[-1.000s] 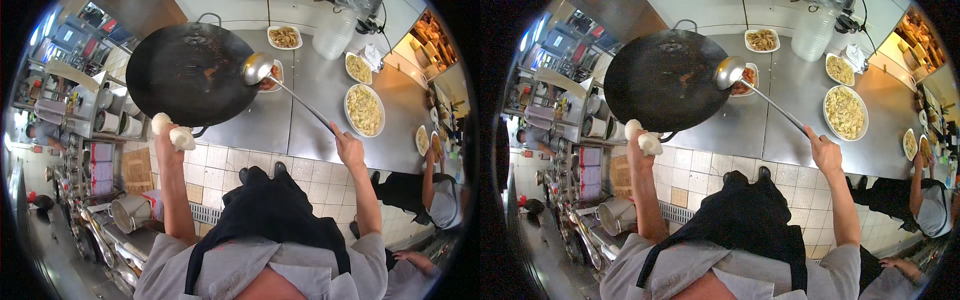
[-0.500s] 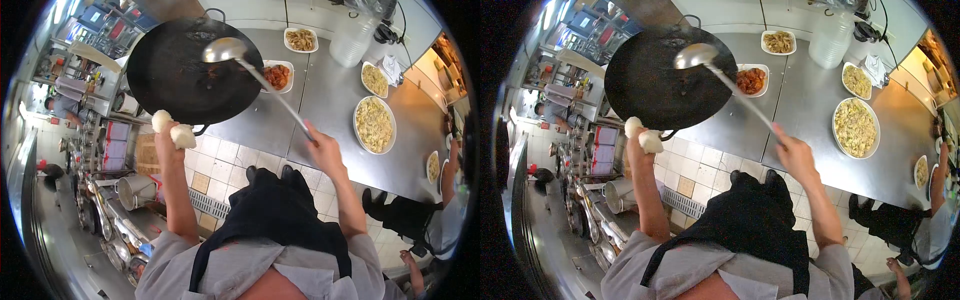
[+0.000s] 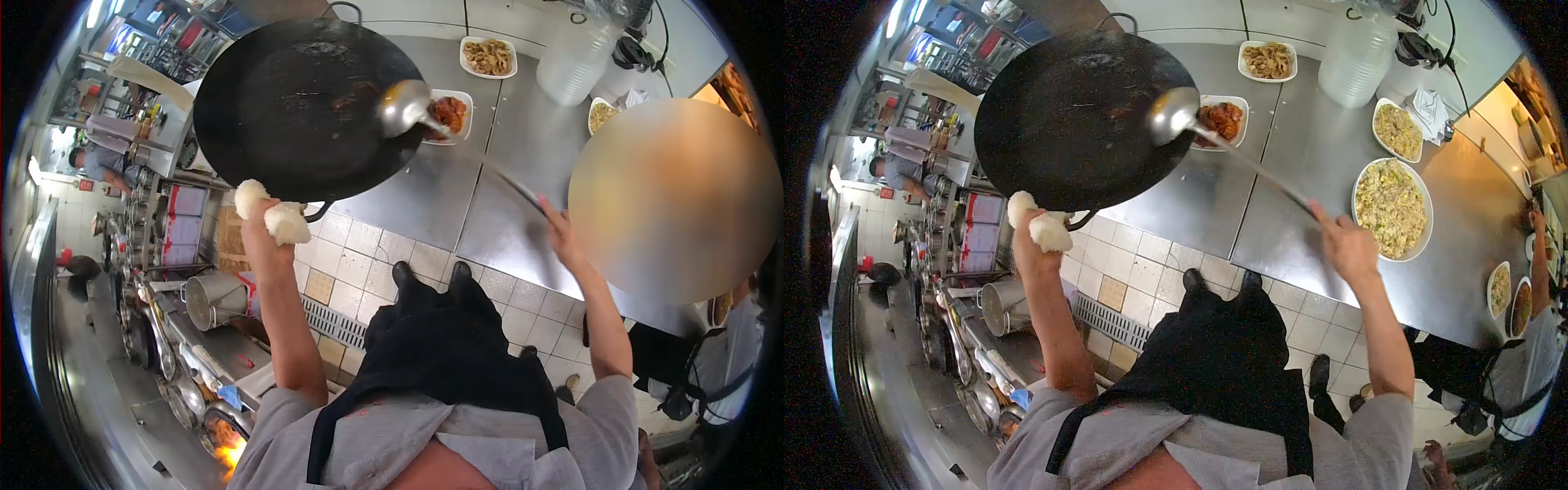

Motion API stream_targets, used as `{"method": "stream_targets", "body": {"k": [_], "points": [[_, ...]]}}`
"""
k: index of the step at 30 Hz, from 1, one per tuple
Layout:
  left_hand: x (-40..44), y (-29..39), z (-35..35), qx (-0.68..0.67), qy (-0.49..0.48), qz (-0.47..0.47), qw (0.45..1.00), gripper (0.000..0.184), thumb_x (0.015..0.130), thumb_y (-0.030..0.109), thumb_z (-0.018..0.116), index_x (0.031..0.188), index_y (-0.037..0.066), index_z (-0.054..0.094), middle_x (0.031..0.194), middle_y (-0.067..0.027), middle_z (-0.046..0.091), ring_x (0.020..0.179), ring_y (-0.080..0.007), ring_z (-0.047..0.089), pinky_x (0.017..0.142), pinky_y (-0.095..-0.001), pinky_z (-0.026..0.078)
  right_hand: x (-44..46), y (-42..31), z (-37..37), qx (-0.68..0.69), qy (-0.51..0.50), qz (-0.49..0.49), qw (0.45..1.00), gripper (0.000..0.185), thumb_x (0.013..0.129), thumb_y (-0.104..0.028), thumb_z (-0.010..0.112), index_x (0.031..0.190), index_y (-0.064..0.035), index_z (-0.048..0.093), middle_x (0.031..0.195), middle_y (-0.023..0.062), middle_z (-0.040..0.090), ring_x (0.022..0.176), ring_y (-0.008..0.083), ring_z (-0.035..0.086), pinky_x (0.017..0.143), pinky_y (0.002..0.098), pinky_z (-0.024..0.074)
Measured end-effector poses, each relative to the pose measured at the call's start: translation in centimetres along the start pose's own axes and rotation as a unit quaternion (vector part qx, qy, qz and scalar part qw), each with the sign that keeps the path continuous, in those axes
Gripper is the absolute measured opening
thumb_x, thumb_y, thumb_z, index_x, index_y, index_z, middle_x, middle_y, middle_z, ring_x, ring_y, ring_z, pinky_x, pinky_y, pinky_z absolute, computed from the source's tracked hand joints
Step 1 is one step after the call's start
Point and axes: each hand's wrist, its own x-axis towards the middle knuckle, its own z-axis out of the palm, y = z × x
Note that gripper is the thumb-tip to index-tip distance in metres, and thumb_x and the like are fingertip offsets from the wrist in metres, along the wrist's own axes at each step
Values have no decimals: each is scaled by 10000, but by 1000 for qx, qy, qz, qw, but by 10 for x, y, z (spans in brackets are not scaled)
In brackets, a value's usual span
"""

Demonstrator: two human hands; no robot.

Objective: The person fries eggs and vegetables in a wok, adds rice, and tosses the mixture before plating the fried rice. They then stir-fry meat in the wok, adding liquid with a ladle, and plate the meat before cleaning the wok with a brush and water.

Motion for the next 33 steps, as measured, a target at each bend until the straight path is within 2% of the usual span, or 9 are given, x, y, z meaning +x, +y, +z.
{"method": "stream_targets", "body": {"k": [9, 13, 14, 16, 17, 18, 21, 27, 33], "points": [[8, 10, -52, -21, 35, -32, 999, 141, 798, 67, 613, 912, 23, 541, 775, -61, 579, 696, -220, 633, 603, -353, 540, -21, 11, -53, -21, 31, 55, 998, 521, 798, -30, 635, 1284, -214, 601, 718, 120, 607, 641, 308, 613, 599, 397, 507], [9, 14, -148, -118, -57, -89, 987, 129, 918, 147, 500, 1007, 68, 548, 853, -90, 634, 797, -258, 644, 751, -419, 539, -32, -44, -21, 264, -59, 89, 959, 601, 824, -88, 643, 1393, -186, 476, 643, 118, 590, 516, 202, 578, 524, 332, 476], [-4, 19, -150, -97, 0, -87, 992, 146, 930, 162, 478, 1016, 67, 547, 856, -94, 639, 794, -258, 642, 749, -415, 535, -31, -66, -10, 311, -146, 123, 931, 542, 872, -183, 625, 1384, -114, 459, 587, 118, 559, 477, 189, 561, 500, 321, 464], [-37, 30, -157, -82, 83, -90, 989, 149, 933, 155, 482, 1031, 60, 543, 849, -94, 646, 773, -246, 637, 724, -387, 528, -21, -115, 16, 403, -258, 63, 876, 360, 909, -283, 611, 1111, 8, 544, 594, 108, 578, 529, 186, 583, 511, 333, 455], [-57, 36, -159, -88, 108, -95, 986, 140, 923, 133, 508, 1035, 55, 539, 839, -90, 647, 755, -234, 632, 701, -363, 525, -17, -143, 36, 485, -239, 25, 841, 336, 894, -325, 644, 960, -4, 573, 627, 100, 578, 619, 181, 599, 556, 336, 456], [-62, 29, -197, -66, 62, -72, 993, 136, 901, 134, 536, 1017, 64, 545, 815, -83, 637, 721, -233, 626, 671, -359, 524, -3, -170, 37, 460, -354, 67, 811, 371, 884, -357, 664, 833, -3, 566, 649, 84, 559, 690, 179, 595, 606, 345, 465], [-100, 56, -215, -104, 238, -93, 961, 129, 813, 126, 587, 932, 90, 551, 729, -50, 586, 635, -235, 608, 582, -370, 526, 10, -231, 60, 483, -414, 15, 771, 398, 885, -349, 671, 723, -20, 518, 582, 41, 510, 565, 155, 552, 511, 324, 445], [-156, 72, -370, -212, 336, -20, 917, 81, 767, 58, 596, 811, 99, 540, 694, -15, 574, 618, -189, 610, 573, -358, 540, 23, -341, 104, 576, -493, 100, 644, 374, 909, -289, 653, 683, -72, 448, 472, 7, 422, 350, 91, 415, 336, 260, 333], [-182, 71, -529, -292, 420, 81, 855, 85, 796, 64, 547, 739, 123, 524, 661, 1, 593, 565, -147, 614, 500, -292, 518, 15, -446, 148, 548, -489, 173, 657, 335, 906, -265, 648, 741, -77, 425, 463, 5, 403, 330, 119, 428, 311, 288, 367]]}}
